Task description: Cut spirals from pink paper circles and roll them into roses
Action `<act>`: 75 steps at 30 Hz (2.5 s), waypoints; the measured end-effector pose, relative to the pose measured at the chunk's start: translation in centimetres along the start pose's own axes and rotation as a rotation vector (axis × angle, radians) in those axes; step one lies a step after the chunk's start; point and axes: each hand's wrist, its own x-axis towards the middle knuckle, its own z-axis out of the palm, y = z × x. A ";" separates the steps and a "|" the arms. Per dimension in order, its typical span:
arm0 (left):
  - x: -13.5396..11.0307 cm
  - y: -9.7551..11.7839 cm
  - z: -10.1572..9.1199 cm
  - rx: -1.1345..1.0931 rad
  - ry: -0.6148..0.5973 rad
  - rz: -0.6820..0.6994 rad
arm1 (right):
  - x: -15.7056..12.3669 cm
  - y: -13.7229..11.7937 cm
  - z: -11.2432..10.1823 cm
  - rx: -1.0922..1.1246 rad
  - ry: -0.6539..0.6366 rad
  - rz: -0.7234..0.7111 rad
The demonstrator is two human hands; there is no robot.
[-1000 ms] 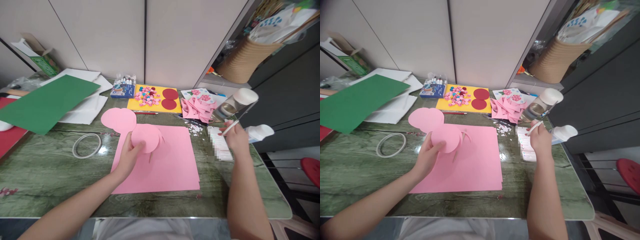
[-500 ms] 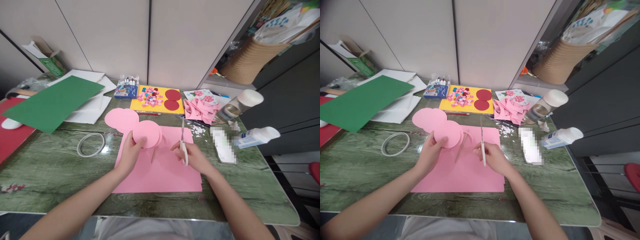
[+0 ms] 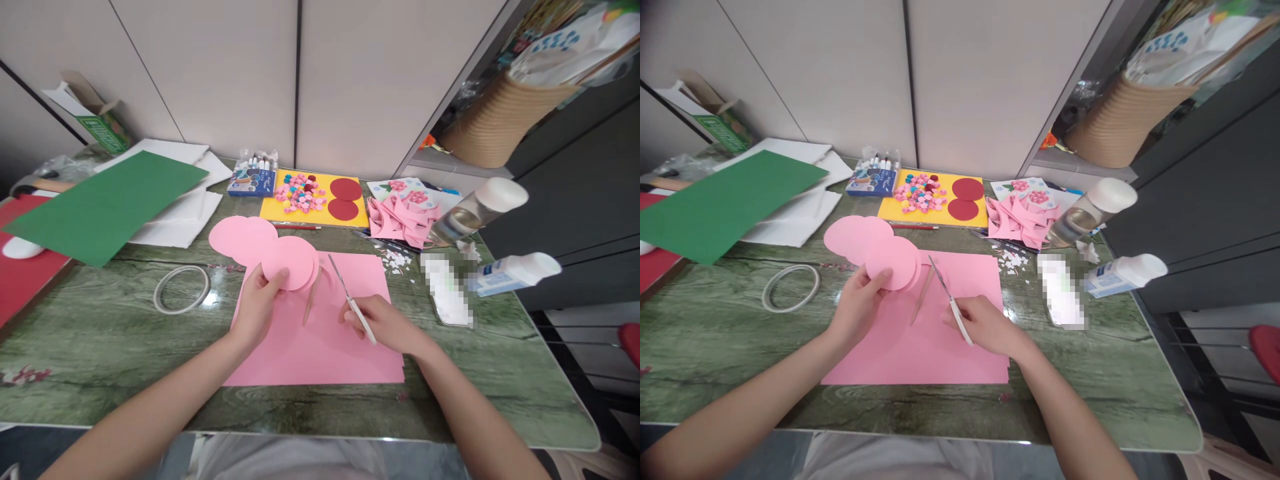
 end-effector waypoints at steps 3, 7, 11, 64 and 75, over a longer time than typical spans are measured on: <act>0.0 0.0 0.0 -0.020 -0.023 -0.014 | 0.0 -0.1 -0.1 0.006 -0.004 0.008; -0.1 0.1 0.0 -0.037 -0.028 -0.022 | 0.0 -0.1 -0.1 0.011 -0.025 0.025; 0.0 0.2 0.0 -0.056 -0.033 -0.005 | -0.1 -0.2 -0.2 0.009 -0.065 0.028; -0.1 0.2 -0.1 -0.163 -0.035 -0.089 | -0.2 0.5 0.0 0.085 -0.148 0.034; -0.1 0.2 -0.1 -0.171 -0.045 -0.089 | -0.1 0.5 0.0 0.076 -0.149 0.014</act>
